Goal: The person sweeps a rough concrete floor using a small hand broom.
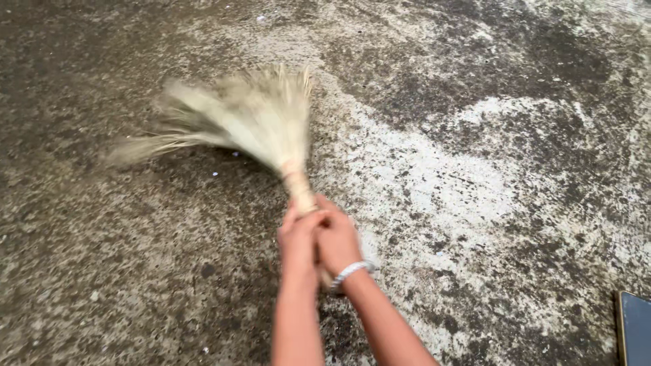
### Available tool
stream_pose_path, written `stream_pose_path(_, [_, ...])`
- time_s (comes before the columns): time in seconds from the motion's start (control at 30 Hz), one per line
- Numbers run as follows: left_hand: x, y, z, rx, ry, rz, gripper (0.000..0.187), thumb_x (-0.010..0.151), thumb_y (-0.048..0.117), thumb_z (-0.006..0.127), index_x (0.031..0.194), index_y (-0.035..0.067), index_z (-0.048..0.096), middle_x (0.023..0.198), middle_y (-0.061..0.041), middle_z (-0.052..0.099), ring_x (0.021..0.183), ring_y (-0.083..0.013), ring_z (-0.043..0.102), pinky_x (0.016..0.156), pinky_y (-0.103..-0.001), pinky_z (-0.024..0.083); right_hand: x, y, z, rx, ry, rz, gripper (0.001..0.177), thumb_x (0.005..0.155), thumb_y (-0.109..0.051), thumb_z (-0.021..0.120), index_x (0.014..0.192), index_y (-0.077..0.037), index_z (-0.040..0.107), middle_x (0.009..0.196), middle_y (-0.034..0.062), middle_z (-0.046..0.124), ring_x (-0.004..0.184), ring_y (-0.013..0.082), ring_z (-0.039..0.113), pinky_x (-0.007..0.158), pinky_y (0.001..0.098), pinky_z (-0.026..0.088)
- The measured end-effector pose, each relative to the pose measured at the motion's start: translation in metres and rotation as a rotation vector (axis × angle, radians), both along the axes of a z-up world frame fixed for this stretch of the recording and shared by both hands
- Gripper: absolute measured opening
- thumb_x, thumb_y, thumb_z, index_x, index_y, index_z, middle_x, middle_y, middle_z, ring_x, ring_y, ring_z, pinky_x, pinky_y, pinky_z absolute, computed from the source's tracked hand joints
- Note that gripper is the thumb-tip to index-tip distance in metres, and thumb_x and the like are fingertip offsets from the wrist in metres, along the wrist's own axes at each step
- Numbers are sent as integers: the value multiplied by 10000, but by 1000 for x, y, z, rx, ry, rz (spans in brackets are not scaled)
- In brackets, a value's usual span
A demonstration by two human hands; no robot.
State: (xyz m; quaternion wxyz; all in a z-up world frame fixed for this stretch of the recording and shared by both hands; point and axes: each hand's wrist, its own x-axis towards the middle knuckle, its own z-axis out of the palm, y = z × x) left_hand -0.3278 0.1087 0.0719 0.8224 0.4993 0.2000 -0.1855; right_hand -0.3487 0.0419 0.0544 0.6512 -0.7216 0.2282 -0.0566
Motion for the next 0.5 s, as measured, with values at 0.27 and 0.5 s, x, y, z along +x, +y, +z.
stream_pose_path(0.27, [-15,-132,33,115,-178,-747,514,888,85,628,1401,111,618,1123,-120,757,873,-160,706,756,-289,586,-43,-102,2,-421,-103,-755,162,964,-86,603,972,44,698,894,147,727,764,210,665,689,367,537])
stream_pose_path(0.5, [-5,-45,-21,306,78,-258,399,849,16,669,1244,55,706,1111,-129,778,881,-177,759,798,-307,628,-14,-30,-38,-193,176,-309,197,891,-145,684,1045,-40,747,897,132,783,752,139,712,693,309,581])
